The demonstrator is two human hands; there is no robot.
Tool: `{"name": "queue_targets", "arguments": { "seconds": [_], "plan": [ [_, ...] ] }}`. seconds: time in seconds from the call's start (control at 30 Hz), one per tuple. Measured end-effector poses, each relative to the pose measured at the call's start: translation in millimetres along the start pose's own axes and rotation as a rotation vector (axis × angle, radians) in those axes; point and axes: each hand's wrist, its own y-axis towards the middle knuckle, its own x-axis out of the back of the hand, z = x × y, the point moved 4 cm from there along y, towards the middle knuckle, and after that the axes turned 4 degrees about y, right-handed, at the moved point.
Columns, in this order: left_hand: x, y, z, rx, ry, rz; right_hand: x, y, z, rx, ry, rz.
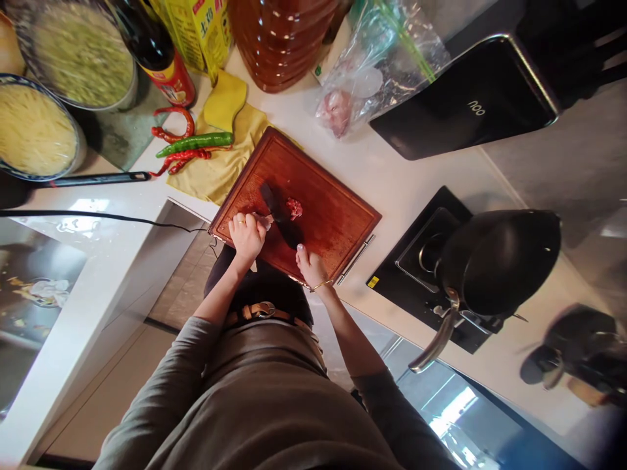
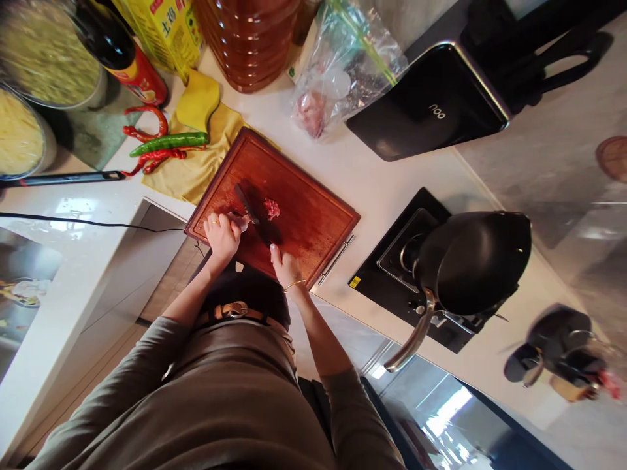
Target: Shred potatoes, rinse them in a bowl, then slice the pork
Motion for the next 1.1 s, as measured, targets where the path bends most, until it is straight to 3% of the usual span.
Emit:
{"name": "queue_targets", "arguments": {
  "seconds": [0.2,0.33,0.47,0.67,0.87,1.1],
  "plan": [
    [1.5,0.3,-0.6,0.011,-0.034,0.006,7.8,-2.6,-2.8,-0.040,0.038,-0.047],
    [-0.1,0.2,0.2,0.008,-0.035,-0.013,3.4,-8.3,6.2,-0.004,-0.170,-0.010],
    [-2.1,0.0,1.3,0.006,-0.030,-0.024,-3.8,-12.4,14.0,-0.077,-0.417,-0.005],
    [-1.4,-0.1,1.4,0.013,-0.042,-0.039,-14.0,-5.5,25.1,-0.091,-0.568,-0.024],
    [0.6,-0.1,0.0,0.005,-0.004,-0.043,-6.7,-5.5,12.0,-0.098,-0.525,-0.015],
    [-0.4,-0.4,1.0,0.001,-0.018,-0.060,8.4,-10.7,-18.9,-0.020,-0.229,-0.033]
  ]
}}
